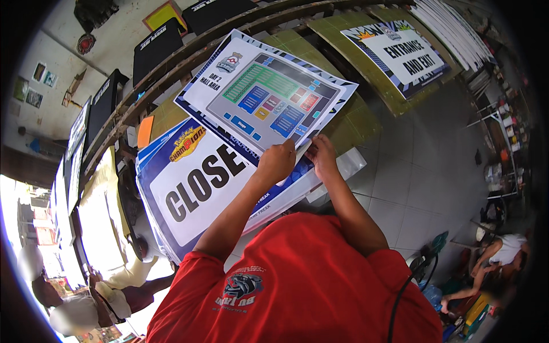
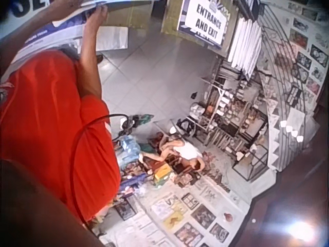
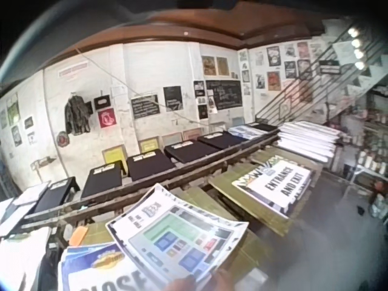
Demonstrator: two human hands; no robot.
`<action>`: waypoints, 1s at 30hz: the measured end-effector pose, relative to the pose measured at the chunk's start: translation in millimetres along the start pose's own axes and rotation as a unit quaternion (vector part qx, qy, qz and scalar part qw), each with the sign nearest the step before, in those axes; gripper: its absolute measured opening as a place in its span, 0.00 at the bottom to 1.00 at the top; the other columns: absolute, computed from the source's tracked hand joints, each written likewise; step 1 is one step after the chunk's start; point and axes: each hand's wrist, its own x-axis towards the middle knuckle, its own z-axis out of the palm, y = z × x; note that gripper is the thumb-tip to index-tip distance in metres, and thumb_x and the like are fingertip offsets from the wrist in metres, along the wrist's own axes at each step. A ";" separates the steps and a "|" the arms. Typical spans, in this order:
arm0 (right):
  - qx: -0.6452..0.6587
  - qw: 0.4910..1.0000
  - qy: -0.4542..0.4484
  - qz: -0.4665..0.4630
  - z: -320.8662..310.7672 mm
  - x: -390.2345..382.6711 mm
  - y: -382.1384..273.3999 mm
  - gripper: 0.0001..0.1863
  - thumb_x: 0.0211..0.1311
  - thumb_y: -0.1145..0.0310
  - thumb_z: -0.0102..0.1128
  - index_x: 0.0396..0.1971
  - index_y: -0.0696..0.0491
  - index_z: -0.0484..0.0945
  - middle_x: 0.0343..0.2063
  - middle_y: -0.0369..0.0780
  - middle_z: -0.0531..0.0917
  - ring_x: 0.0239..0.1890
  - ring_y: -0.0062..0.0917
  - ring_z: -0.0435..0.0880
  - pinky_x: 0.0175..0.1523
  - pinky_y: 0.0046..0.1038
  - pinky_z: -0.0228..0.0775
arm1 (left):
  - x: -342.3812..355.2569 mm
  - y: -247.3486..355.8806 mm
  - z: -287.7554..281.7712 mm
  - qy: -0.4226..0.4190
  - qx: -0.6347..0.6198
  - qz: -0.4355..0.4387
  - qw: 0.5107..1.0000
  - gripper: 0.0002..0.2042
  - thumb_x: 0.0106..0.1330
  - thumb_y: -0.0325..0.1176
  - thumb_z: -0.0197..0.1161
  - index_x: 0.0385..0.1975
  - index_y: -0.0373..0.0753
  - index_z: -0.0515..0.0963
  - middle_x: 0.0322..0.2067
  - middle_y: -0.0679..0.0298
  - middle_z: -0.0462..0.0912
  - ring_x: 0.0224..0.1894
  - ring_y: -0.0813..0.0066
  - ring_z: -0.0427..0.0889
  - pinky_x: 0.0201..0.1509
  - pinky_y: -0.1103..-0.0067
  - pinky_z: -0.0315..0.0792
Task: The person sprays a liquid onto a large printed sign labeled 'Entrance and Exit' and smooths it down on a workbench. They then handle a stack of other signs, including a 'Closed' sign and a 'Day 2 Hall Area' map, peeling off backing paper and applying them to the surface.
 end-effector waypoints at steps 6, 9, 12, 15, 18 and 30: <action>-0.007 0.999 -0.034 0.010 -23.0 11.3 7.6 0.05 0.70 0.67 0.47 0.32 0.48 0.70 0.27 0.32 0.77 0.26 0.16 0.76 0.37 0.21 0.71 | 21.6 46.7 -1.9 -0.062 0.058 0.007 0.996 0.16 0.58 0.41 0.64 0.41 0.38 0.77 0.35 0.51 0.84 0.41 0.49 0.83 0.44 0.62 0.76; 0.047 0.997 -0.033 0.045 -15.0 0.4 -0.8 0.05 0.70 0.67 0.47 0.32 0.47 0.69 0.27 0.31 0.76 0.26 0.15 0.75 0.36 0.21 0.70 | 47.3 30.9 13.7 -0.039 0.049 0.081 0.995 0.17 0.57 0.41 0.65 0.41 0.39 0.77 0.37 0.52 0.83 0.42 0.52 0.83 0.44 0.64 0.76; 0.032 0.998 -0.021 0.052 -20.7 4.0 1.0 0.05 0.71 0.68 0.48 0.32 0.46 0.70 0.28 0.30 0.76 0.28 0.13 0.74 0.37 0.22 0.70 | 64.8 28.0 11.6 -0.060 0.031 0.115 0.991 0.15 0.56 0.40 0.65 0.40 0.39 0.78 0.35 0.54 0.83 0.40 0.54 0.83 0.43 0.65 0.76; 0.012 0.997 -0.044 0.065 -26.0 5.3 1.1 0.04 0.70 0.67 0.50 0.32 0.45 0.71 0.29 0.28 0.76 0.31 0.12 0.75 0.39 0.23 0.71 | 72.7 26.7 11.5 -0.082 0.036 0.094 0.991 0.14 0.56 0.40 0.65 0.38 0.40 0.79 0.34 0.56 0.84 0.39 0.56 0.84 0.42 0.66 0.75; -0.036 0.996 -0.047 0.066 -24.4 4.3 -1.2 0.04 0.70 0.66 0.51 0.33 0.45 0.73 0.30 0.28 0.77 0.32 0.12 0.76 0.40 0.23 0.72 | 75.8 33.7 12.9 -0.082 0.055 0.071 0.993 0.14 0.56 0.41 0.65 0.37 0.40 0.79 0.33 0.57 0.84 0.38 0.57 0.84 0.41 0.66 0.76; -0.052 0.996 -0.041 0.054 -17.5 2.7 -4.6 0.04 0.69 0.65 0.54 0.33 0.47 0.74 0.29 0.29 0.77 0.32 0.12 0.77 0.40 0.21 0.73 | 83.5 31.1 18.3 -0.079 0.077 0.052 0.993 0.09 0.58 0.38 0.61 0.34 0.42 0.80 0.32 0.57 0.85 0.37 0.54 0.84 0.40 0.64 0.75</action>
